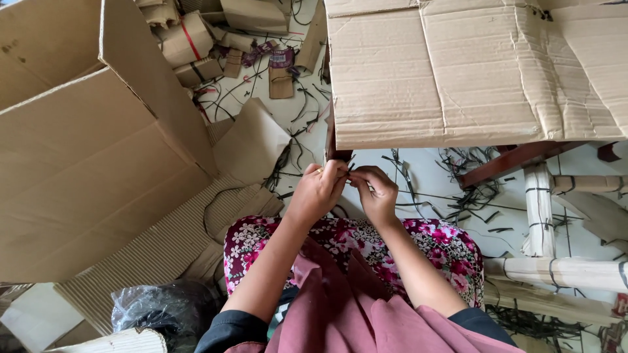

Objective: Wrapping wooden furniture legs with cardboard strips and cutting them to size using scissors for protection.

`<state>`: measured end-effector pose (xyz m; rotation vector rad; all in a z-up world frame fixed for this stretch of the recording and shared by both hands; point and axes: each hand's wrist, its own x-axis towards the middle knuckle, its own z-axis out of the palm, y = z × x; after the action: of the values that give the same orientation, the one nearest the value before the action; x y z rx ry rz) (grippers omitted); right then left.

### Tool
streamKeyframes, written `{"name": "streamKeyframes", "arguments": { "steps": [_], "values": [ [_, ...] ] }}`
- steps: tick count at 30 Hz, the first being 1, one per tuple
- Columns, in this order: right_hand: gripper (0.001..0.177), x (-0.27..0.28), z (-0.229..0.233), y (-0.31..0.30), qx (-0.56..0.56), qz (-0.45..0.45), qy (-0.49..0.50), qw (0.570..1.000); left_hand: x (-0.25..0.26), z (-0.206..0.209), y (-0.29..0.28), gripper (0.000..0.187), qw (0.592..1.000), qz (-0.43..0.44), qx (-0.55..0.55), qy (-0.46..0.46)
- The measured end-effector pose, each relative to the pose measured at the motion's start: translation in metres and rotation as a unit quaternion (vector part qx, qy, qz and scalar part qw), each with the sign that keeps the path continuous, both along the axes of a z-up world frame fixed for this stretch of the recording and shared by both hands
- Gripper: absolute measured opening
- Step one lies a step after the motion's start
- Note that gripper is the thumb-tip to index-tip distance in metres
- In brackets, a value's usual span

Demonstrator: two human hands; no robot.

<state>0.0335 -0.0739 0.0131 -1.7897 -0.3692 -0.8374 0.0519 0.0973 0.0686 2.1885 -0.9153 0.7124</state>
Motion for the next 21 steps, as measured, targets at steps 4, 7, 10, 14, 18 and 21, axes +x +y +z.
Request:
{"name": "streamKeyframes", "arguments": {
  "steps": [4, 7, 10, 14, 18, 21],
  "values": [
    [0.022, 0.001, -0.002, -0.002, -0.067, -0.028, -0.074, 0.995, 0.000, -0.006, 0.000, 0.022, 1.000, -0.004, 0.001, 0.005],
    [0.022, -0.001, 0.002, -0.002, -0.113, -0.037, -0.096, 0.988, -0.007, -0.008, -0.001, 0.035, 0.998, -0.030, -0.032, 0.045],
    [0.022, 0.000, 0.004, 0.000, -0.108, -0.041, -0.077, 0.990, -0.011, -0.020, -0.002, 0.055, 0.994, -0.042, -0.074, 0.065],
    [0.020, -0.001, 0.009, 0.003, -0.119, -0.023, -0.085, 0.989, -0.014, -0.028, 0.002, 0.051, 0.987, -0.054, -0.105, 0.109],
    [0.021, 0.000, 0.000, -0.005, -0.204, -0.015, -0.094, 0.974, -0.008, -0.040, 0.002, 0.057, 0.990, -0.048, -0.101, 0.090],
    [0.020, 0.005, -0.017, -0.013, -0.252, -0.024, -0.098, 0.962, -0.007, -0.031, 0.002, 0.054, 0.993, -0.022, -0.098, 0.060]
  ]
}}
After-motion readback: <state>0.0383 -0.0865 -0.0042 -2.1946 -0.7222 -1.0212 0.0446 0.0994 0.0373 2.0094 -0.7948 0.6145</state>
